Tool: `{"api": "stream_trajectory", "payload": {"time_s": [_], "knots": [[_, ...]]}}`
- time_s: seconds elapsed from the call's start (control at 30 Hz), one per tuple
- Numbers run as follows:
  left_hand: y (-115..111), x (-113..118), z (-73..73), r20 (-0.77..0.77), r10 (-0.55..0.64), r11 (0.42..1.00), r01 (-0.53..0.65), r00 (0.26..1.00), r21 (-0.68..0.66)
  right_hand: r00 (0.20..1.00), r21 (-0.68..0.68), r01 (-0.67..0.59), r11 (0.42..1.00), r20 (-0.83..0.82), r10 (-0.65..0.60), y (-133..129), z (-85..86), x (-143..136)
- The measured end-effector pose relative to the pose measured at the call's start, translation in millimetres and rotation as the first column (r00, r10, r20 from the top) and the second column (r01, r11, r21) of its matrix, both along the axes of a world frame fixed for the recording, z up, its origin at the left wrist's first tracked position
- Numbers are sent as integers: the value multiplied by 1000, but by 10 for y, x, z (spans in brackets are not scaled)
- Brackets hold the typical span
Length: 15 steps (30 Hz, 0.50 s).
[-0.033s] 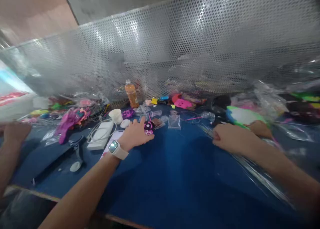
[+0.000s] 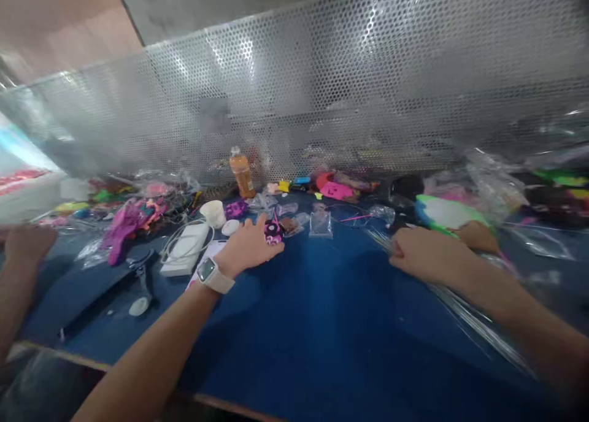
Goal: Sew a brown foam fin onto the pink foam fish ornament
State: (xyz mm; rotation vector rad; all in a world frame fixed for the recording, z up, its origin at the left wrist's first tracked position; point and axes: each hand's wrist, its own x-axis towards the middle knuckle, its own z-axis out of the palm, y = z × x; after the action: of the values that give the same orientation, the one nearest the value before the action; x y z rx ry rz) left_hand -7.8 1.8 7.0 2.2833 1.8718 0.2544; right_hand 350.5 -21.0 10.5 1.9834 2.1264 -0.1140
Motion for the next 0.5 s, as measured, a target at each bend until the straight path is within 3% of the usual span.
{"api": "stream_trajectory", "payload": {"time_s": [0.07, 0.1, 0.17, 0.23, 0.3, 0.37, 0.43, 0.5], "knots": [[35, -140, 120, 216, -3, 996, 23, 976, -92, 1000, 23, 27, 999, 2, -27, -19, 9, -30], [52, -193, 164, 365, -9, 984, 72, 931, -160, 999, 39, 38, 999, 6, -38, -25, 8, -39], [82, -253, 211, 668, 60, 951, 161, 742, -265, 998, 80, 51, 995, 23, -53, -28, -7, -45], [106, -250, 217, 869, 203, 892, 281, 452, -354, 997, 122, 61, 991, 34, -66, -21, -31, -39], [126, -213, 210, 933, 305, 828, 431, 192, -359, 998, 157, 61, 986, 26, -65, -7, -60, -24], [144, -181, 214, 937, 348, 793, 525, 26, -310, 998, 189, 55, 980, 9, -58, 8, -94, 1], [154, -177, 231, 932, 358, 790, 551, -60, -269, 999, 218, 46, 975, -9, -45, 23, -140, 41], [151, -188, 248, 930, 355, 797, 552, -99, -245, 997, 274, 37, 961, -79, -16, 39, -199, 94]]}}
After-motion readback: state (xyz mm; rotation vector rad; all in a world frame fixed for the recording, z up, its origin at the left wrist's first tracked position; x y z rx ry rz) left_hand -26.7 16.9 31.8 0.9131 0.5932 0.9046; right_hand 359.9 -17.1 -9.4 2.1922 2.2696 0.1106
